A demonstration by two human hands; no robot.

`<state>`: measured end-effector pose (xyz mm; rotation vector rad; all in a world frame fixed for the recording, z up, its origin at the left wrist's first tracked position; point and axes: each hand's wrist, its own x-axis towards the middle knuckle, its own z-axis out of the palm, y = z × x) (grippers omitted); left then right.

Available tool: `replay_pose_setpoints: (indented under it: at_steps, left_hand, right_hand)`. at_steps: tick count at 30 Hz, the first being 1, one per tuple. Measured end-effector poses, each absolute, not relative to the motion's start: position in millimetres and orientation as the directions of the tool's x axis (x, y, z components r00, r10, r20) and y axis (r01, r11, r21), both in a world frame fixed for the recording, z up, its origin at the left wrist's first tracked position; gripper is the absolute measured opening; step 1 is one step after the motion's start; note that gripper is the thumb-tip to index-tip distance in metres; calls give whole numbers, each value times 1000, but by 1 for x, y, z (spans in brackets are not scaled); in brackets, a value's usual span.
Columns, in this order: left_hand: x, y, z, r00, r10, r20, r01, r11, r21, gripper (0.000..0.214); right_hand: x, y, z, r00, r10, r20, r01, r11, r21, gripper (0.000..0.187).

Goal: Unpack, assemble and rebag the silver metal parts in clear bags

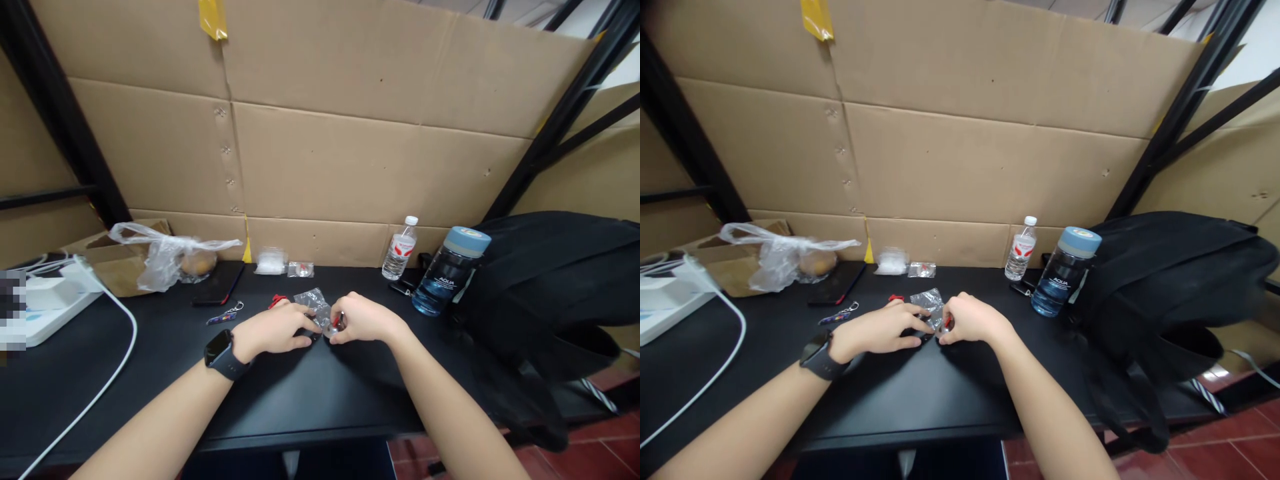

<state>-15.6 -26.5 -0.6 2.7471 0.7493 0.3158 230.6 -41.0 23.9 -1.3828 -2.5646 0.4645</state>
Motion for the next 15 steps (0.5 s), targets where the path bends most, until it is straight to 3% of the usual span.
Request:
replay_pose_setpoints:
  at_steps: [5,11,15]
  left_hand:
    - [-19,-27,4,854,508,112,440,-821,364,32]
    - [-20,-26,2,860,494,128,411,-819,400,37]
    - [-21,-25,1,869,477,133,395,-829,395,36]
  right_hand:
    - [223,-36,15,-565,821,83,758,556,-339,23]
    - [220,-28,10,-591,800,105,697,572,-433,25]
    - [218,-29,11,-551,819,163,753,571,-326,32]
